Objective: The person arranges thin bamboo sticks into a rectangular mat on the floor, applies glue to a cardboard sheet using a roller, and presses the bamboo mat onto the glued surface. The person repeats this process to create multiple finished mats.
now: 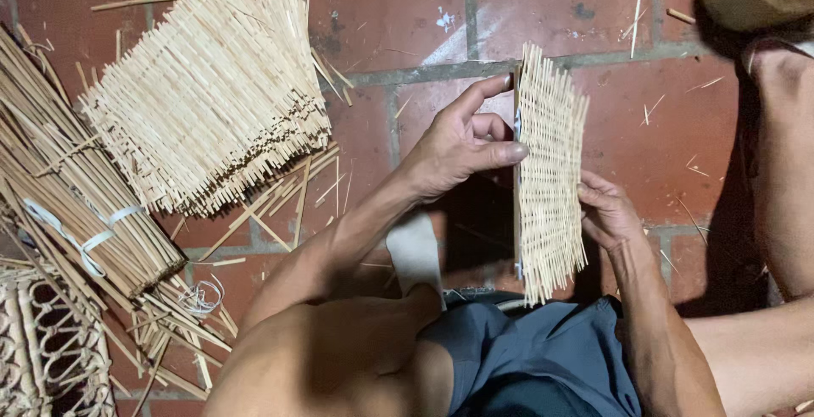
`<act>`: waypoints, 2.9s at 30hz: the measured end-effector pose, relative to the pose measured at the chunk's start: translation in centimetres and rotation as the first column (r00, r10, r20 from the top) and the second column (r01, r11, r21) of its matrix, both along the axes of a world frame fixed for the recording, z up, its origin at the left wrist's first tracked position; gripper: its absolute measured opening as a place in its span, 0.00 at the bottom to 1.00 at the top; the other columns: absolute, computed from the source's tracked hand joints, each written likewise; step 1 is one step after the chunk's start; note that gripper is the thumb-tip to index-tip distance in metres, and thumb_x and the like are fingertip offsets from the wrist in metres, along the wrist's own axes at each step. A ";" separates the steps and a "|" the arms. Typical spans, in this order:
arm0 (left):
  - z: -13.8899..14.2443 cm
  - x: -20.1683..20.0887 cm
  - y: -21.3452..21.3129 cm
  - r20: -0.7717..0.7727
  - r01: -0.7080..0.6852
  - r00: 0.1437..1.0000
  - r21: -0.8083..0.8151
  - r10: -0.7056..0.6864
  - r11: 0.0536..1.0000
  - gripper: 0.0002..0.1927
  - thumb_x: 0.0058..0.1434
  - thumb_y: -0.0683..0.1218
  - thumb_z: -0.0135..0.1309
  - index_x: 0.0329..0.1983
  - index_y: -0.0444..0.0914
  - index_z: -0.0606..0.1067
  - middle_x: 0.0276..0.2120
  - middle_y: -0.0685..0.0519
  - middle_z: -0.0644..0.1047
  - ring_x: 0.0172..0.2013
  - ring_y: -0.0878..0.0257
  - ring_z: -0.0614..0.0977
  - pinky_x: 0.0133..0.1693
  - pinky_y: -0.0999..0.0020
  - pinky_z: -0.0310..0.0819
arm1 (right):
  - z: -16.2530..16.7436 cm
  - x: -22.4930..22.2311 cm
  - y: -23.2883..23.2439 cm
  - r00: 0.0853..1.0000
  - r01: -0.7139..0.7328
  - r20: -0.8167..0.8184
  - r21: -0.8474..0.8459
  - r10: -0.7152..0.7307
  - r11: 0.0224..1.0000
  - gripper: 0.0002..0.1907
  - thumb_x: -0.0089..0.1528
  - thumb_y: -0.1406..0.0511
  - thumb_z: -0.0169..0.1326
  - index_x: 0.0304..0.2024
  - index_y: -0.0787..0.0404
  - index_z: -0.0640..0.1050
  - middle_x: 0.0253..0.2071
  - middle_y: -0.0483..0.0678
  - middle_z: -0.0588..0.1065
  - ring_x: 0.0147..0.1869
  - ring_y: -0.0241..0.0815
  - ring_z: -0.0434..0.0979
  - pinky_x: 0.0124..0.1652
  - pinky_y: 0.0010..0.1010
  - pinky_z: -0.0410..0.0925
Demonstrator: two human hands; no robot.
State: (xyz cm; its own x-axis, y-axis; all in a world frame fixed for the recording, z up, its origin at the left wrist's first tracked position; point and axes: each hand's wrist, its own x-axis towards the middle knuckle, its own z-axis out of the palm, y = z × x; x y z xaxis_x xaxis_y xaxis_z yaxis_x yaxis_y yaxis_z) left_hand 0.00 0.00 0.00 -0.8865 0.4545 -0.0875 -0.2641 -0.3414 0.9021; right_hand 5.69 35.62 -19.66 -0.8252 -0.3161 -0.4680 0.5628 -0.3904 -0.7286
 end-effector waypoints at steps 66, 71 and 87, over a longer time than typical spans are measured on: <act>1.2 -37.7 -39.6 -0.342 -0.379 0.678 -0.921 0.650 -0.090 0.36 0.55 0.43 0.62 0.61 0.26 0.57 0.48 0.34 0.78 0.55 0.41 0.77 0.66 0.40 0.52 | 17.6 -46.0 -43.1 0.795 0.057 -0.528 0.555 0.299 0.830 0.22 0.55 0.75 0.47 0.51 0.76 0.79 0.24 0.56 0.77 0.18 0.39 0.73 0.17 0.33 0.67; 0.8 -38.1 -39.7 -0.350 -0.371 0.680 -0.922 0.644 -0.109 0.37 0.54 0.42 0.59 0.64 0.25 0.57 0.54 0.33 0.74 0.58 0.41 0.76 0.65 0.42 0.57 | 16.9 -46.5 -42.8 0.784 0.080 -0.534 0.591 0.315 0.803 0.21 0.55 0.76 0.50 0.51 0.76 0.78 0.25 0.54 0.79 0.19 0.38 0.75 0.18 0.32 0.70; -0.9 -36.2 -38.4 -0.874 -0.850 0.482 -0.450 -0.060 -0.274 0.26 0.51 0.29 0.52 0.52 0.37 0.84 0.52 0.32 0.75 0.56 0.35 0.71 0.47 0.31 0.63 | 20.3 -44.3 -43.5 0.714 0.293 -0.470 0.874 0.518 0.389 0.30 0.51 0.72 0.53 0.58 0.53 0.79 0.60 0.63 0.66 0.51 0.54 0.72 0.44 0.44 0.75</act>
